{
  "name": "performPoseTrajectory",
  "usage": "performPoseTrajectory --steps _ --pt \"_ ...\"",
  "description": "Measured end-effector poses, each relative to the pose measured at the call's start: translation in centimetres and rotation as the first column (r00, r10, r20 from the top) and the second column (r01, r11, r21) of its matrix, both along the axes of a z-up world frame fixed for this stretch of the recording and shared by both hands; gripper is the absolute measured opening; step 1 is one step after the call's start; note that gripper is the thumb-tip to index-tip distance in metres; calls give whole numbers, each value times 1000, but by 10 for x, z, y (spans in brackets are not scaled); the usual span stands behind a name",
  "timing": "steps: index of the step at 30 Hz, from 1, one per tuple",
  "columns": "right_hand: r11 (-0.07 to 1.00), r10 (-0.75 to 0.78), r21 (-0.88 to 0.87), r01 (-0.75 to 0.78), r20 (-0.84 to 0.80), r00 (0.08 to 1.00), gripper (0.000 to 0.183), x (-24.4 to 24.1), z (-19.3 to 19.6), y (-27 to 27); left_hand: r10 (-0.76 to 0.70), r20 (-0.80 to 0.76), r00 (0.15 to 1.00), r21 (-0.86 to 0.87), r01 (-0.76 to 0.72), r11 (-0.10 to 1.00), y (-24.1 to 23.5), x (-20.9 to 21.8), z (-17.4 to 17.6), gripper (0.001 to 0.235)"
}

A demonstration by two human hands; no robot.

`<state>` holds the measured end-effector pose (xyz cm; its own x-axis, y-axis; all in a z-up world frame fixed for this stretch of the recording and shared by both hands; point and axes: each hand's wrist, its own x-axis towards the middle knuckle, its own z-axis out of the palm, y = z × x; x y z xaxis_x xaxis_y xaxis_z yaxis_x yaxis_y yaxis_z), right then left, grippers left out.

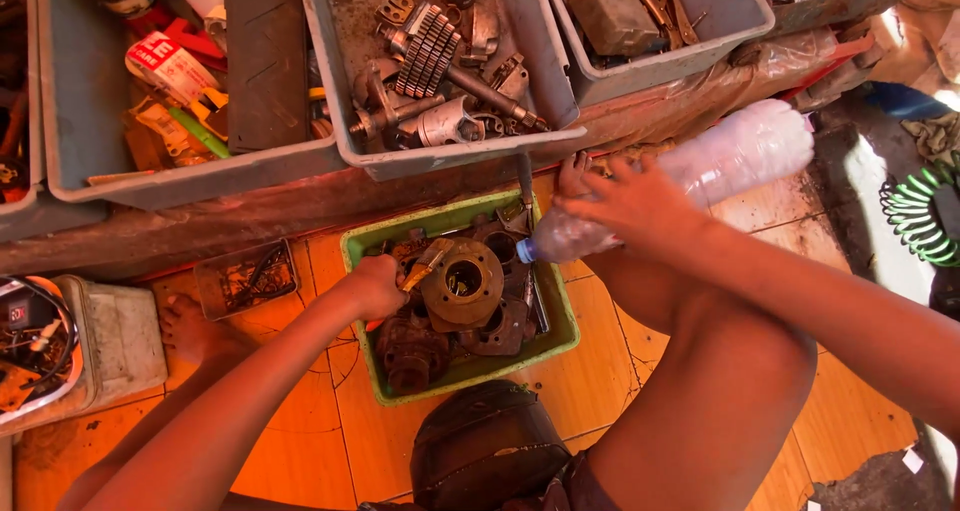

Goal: Cleaning motorcycle engine components using a brush and solvent in a plastic tray.

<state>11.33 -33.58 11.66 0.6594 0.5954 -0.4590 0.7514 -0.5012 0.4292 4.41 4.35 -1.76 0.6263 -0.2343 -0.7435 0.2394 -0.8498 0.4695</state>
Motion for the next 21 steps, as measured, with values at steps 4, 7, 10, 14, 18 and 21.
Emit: performPoseTrajectory --steps 4,7,10,14,18,21 --pt "973 -66 -223 65 -1 998 100 -16 -15 59 -53 -32 998 -24 52 998 2 0 -5 24" --pt "955 -43 -296 26 -53 998 93 -29 -16 94 -80 -29 996 -13 80 997 4 1 -17 23" --pt "975 -49 -218 27 -95 994 82 -34 -37 109 -42 -11 999 -2 42 999 6 -3 -17 19" --pt "965 -71 -260 40 -113 991 77 -22 -46 120 -20 -11 1000 40 21 999 5 -10 15 22" --pt "961 -69 -274 -26 -330 942 77 -21 0 132 -45 -77 996 58 50 997 6 -12 15 23" --pt "974 -81 -228 1 -343 936 48 -22 20 148 -71 -80 994 77 77 994 0 -15 33 23"
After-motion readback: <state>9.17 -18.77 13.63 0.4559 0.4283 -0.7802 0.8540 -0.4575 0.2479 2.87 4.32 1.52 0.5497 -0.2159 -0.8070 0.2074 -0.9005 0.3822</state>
